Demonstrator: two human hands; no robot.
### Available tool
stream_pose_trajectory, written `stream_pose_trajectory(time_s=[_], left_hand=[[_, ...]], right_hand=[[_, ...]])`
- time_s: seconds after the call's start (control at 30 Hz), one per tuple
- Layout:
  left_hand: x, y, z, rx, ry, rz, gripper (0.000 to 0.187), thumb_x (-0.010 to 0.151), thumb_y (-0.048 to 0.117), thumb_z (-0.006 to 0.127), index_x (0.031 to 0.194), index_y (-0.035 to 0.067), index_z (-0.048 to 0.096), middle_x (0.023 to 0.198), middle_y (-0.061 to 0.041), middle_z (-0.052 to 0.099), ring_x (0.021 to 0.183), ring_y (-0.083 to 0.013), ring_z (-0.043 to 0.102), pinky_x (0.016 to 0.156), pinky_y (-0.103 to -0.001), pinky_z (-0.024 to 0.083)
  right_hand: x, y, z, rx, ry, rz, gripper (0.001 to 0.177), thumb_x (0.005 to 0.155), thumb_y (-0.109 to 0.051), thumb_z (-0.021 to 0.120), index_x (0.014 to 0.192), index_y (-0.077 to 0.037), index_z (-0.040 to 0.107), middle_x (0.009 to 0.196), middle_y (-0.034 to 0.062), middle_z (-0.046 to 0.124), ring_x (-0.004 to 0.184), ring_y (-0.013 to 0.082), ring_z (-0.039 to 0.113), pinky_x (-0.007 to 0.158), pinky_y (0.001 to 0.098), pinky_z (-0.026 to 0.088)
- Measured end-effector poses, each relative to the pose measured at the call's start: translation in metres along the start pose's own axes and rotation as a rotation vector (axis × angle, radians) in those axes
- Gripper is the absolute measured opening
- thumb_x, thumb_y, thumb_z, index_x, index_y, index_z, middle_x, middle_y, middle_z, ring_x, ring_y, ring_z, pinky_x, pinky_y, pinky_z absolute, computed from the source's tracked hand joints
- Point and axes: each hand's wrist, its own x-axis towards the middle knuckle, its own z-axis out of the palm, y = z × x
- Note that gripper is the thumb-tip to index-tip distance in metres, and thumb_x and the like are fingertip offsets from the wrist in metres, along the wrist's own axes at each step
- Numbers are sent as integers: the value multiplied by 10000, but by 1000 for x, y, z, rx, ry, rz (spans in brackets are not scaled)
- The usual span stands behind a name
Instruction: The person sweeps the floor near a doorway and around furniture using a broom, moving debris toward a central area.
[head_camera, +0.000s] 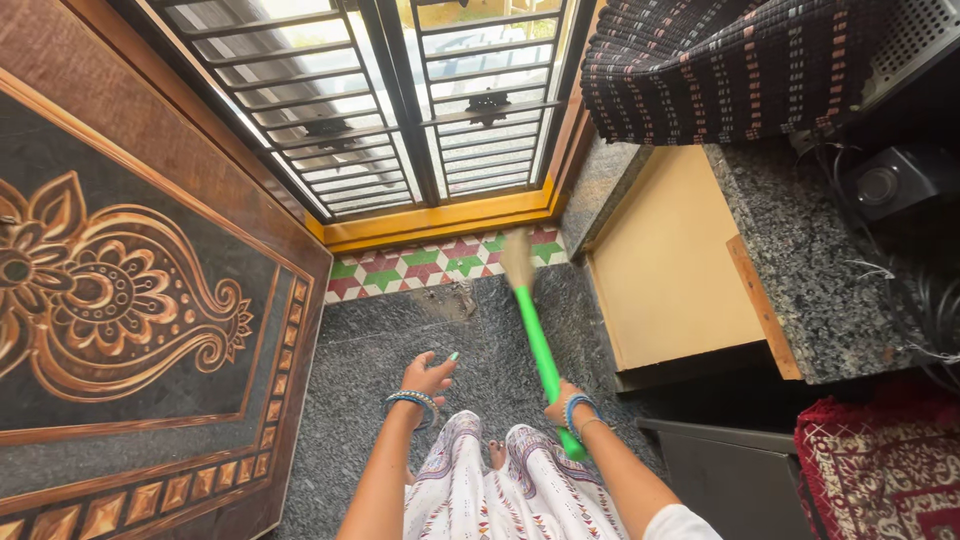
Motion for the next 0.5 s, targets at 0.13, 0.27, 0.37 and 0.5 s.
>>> stream_pose_trajectory(time_s=[0.13, 0.27, 0.37, 0.5], left_hand=[[-2, 5, 3, 21, -15, 3, 939, 782, 473, 779, 1551, 107, 385, 1379, -130, 642, 1118, -231, 705, 810, -404, 595], [2, -6, 3, -17, -29, 5, 978, 763, 478, 799, 1556, 108, 361, 1351, -132, 679, 1118, -243, 697, 812, -406, 582], [5, -19, -2, -32, -39, 20, 976, 780, 483, 799, 1557, 96, 354, 1354, -133, 665, 1120, -229, 695, 817, -406, 590], [3, -34, -5, -43, -4, 14, 980, 783, 485, 805, 1555, 81, 356, 1352, -129, 662, 1104, -225, 697, 806, -416, 591]], right_hand=[[-19, -5, 19, -250, -68, -31, 615, 740, -193, 760, 1312, -68, 572, 1185, 241, 690, 1118, 391, 685, 972, 448, 560], [-56, 35, -20, -147, -26, -49, 653, 726, -160, 759, 1350, -184, 569, 1064, 168, 723, 871, 294, 749, 776, 434, 608], [-77, 64, -47, 123, -89, 41, 728, 725, -84, 720, 1411, -240, 531, 907, 137, 719, 643, 274, 704, 597, 435, 594], [-49, 63, -51, 343, -5, 25, 613, 689, -25, 740, 1267, -79, 541, 724, 147, 705, 537, 232, 682, 504, 425, 578]])
